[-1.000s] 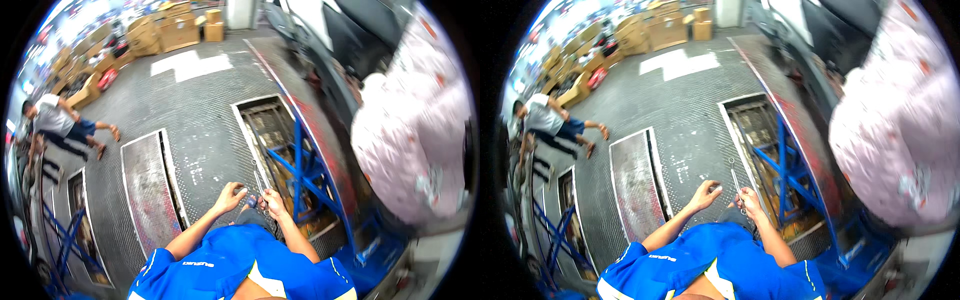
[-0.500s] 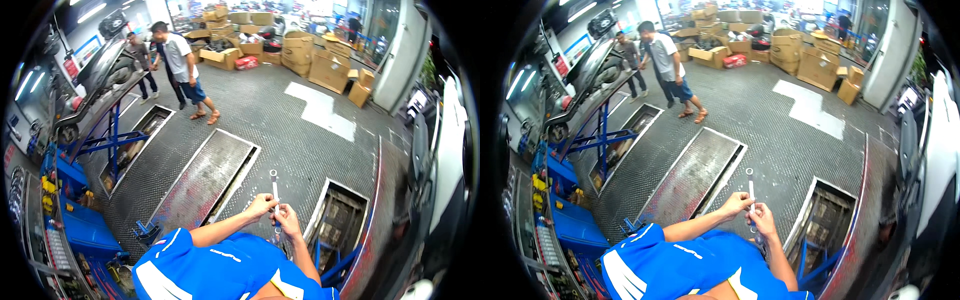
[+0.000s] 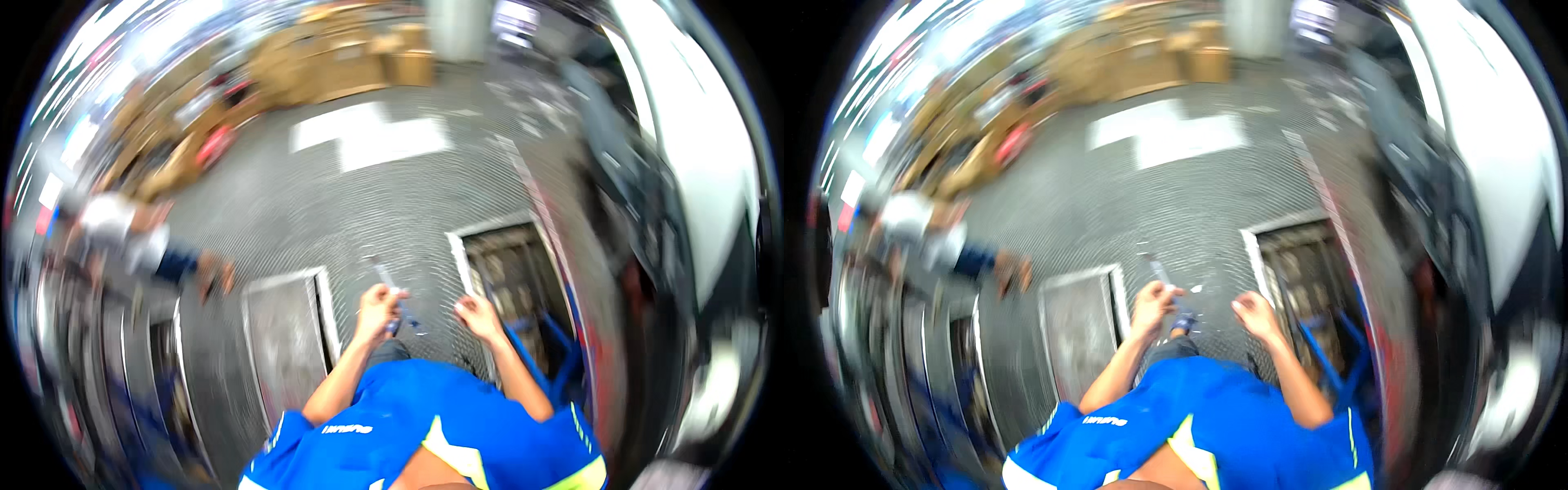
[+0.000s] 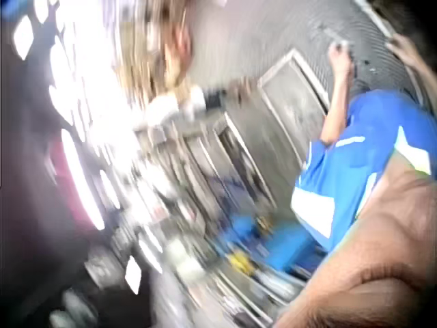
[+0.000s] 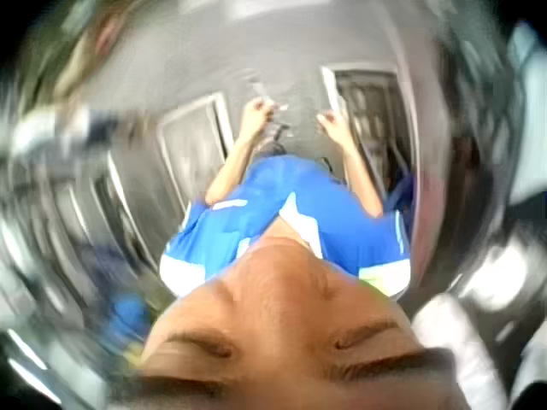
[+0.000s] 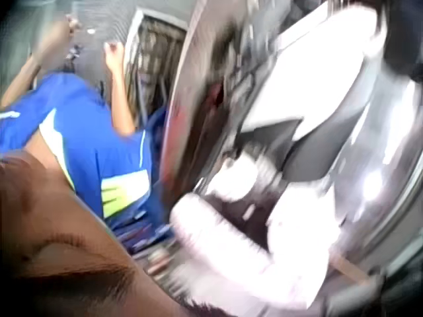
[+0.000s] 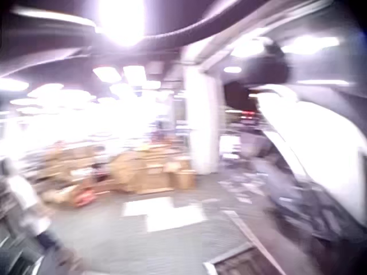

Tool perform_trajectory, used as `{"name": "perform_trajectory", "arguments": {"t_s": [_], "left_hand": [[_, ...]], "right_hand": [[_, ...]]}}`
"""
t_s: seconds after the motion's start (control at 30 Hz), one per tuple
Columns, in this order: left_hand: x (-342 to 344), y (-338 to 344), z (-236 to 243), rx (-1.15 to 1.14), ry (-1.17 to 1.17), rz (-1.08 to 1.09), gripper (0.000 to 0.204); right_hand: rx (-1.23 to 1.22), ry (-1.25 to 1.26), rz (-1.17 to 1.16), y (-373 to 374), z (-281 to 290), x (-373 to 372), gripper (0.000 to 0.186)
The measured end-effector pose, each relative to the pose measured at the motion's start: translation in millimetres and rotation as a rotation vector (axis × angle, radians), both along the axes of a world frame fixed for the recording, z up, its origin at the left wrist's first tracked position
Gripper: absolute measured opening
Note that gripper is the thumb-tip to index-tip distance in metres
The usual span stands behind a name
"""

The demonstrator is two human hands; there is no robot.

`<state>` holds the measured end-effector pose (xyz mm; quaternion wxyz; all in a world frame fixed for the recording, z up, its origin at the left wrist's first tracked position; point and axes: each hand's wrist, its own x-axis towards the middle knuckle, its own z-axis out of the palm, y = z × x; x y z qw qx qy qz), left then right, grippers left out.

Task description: The person uses a wrench and an impact driver to remove bolts and parts from the side of a white scooter on a lift in a shop.

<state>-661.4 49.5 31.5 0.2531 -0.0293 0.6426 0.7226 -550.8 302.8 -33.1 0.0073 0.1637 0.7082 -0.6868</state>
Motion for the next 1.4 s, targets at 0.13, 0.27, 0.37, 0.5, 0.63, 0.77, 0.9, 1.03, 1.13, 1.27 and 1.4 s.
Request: {"name": "perform_trajectory", "arguments": {"t_s": [0.13,0.27,0.37,0.5,0.63,0.77,0.9,1.03,1.13,1.27,1.4], "left_hand": [[-96.1,47.5,-10.9,0.149,0.014,-0.32,0.014],[-152.3,118.0,9.9,0.217,-0.027,-0.713,0.011],[-166.8,174.9,25.4,0.17,0.016,-0.938,0.011],[-158.1,251.2,29.3,0.185,-0.029,-1.189,0.011],[-141.2,316.3,36.3,0.133,-0.061,-1.356,0.008],[-125.6,371.9,49.8,0.093,-0.106,-1.505,0.007],[-107.4,413.1,64.8,-0.003,-0.097,-1.621,0.006],[-92.6,456.7,57.4,-0.061,-0.118,-1.796,0.006],[-80.4,495.0,48.7,-0.064,-0.177,-1.969,0.01],[-59.0,528.7,55.5,-0.106,-0.23,-2.086,0.007],[-36.7,546.7,66.7,-0.172,-0.271,-2.164,0.008]], "right_hand": [[0.245,0.08,-0.503,31.0,-2.4,-22.7,0.015],[-0.02,0.095,-1.065,68.2,37.6,4.1,0.015],[0.01,0.15,-1.461,103.9,47.1,36.4,0.012],[-0.033,0.171,-1.824,168.5,67.8,89.3,0.042],[0.004,0.321,-1.978,237.8,37.8,125.3,0.07],[0.078,0.434,-1.984,289.1,9.5,136.7,0.079],[0.035,0.842,-2.02,309.7,13.9,120.2,0.048],[-0.075,1.012,-1.989,319.7,18.9,119.3,0.05],[0.036,1.011,-2.068,321.8,31.2,124.1,0.052],[-0.054,0.965,-2.122,327.6,37.8,122.6,0.046],[0.022,0.915,-2.125,328.3,28.4,135.9,0.031]]}}
